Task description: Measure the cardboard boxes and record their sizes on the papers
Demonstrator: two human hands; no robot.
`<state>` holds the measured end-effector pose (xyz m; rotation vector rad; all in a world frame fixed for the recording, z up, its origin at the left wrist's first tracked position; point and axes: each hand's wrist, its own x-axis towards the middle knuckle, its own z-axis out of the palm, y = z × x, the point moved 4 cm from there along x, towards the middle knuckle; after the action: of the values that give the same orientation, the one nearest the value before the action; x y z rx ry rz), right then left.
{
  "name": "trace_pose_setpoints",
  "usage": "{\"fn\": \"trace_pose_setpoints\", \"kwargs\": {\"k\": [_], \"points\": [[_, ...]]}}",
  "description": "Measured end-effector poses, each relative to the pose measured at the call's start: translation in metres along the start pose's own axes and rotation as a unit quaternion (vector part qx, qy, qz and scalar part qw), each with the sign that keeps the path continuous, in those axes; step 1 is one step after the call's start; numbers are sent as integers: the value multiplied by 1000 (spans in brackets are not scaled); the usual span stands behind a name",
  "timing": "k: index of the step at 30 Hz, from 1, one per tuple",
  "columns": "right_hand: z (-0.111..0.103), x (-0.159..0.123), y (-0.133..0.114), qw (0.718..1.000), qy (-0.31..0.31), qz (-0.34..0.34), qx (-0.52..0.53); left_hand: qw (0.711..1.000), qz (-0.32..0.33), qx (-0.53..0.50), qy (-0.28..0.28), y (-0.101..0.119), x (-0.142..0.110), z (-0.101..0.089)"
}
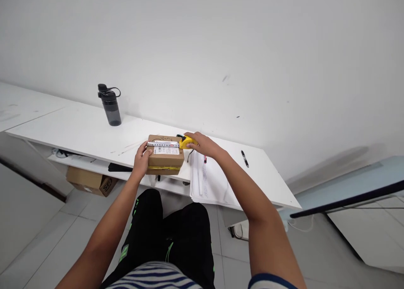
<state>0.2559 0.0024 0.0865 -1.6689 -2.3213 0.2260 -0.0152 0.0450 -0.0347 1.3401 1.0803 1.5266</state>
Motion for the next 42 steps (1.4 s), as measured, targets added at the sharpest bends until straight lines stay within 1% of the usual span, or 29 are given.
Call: {"fn": "trace_pose_setpoints", "kwargs": {"k": [5, 13, 18, 25, 32, 36, 42], "points": [[-3, -11, -8, 1000, 0, 15, -3, 1000, -18, -3, 6, 4, 0, 2], [-3, -14, -13, 1000, 13, 24, -13, 999, -47, 11, 3, 13, -4, 4], [-3, -17, -15, 999, 22, 35, -14, 999, -36, 17, 2, 9, -2, 4], [-8, -12, -14, 999, 5, 46, -9, 999, -29, 28, -1, 8, -1, 6], [-8, -17, -4, 998, -3, 63, -13, 999, -29, 25, 2, 10, -2, 6], [-6, -23, 0, 998, 6, 68, -10, 999, -24, 25, -3, 11, -1, 9], [-3, -25, -3, 998, 15, 64, 14, 999, -32, 33, 3, 11, -1, 9]]}}
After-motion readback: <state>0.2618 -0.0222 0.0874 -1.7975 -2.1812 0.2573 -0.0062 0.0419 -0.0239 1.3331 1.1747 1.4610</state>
